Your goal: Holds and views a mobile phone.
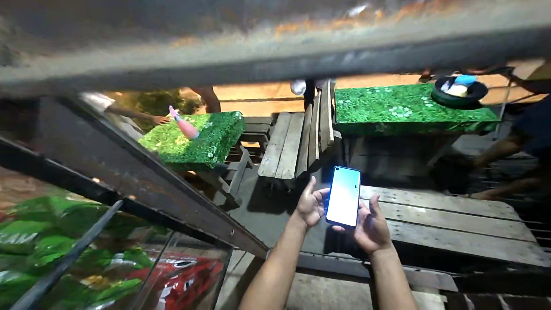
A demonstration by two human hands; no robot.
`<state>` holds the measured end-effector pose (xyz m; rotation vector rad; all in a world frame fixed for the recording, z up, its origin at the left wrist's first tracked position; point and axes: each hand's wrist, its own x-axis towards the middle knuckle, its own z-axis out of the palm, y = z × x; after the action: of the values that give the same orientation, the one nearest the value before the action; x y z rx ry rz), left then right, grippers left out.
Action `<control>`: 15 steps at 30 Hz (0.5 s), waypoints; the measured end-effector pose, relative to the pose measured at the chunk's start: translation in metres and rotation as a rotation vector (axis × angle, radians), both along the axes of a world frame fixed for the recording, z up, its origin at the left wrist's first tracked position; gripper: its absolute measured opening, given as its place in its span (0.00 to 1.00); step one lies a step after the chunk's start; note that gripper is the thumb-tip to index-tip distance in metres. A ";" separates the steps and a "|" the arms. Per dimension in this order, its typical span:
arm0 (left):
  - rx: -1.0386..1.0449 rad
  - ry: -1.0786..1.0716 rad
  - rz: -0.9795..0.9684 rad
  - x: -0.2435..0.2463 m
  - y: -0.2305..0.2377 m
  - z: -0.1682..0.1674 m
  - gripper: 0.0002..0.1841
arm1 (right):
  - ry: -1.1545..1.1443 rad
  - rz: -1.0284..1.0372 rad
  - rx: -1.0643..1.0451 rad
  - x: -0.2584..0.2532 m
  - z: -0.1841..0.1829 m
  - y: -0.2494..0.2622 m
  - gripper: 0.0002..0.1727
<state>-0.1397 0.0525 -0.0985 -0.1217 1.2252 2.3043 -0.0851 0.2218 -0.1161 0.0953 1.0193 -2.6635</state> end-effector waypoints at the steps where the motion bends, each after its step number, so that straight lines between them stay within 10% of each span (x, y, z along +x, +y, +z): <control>1: 0.066 -0.023 -0.022 0.000 -0.001 -0.003 0.46 | 0.009 0.012 -0.033 0.001 -0.002 0.002 0.48; 15: 0.203 -0.100 -0.030 0.001 -0.006 -0.001 0.47 | 0.042 0.035 0.054 0.003 0.000 0.002 0.48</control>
<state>-0.1386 0.0465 -0.0993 -0.1429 0.9315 2.3507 -0.0823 0.2242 -0.1164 0.0324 1.0960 -2.6179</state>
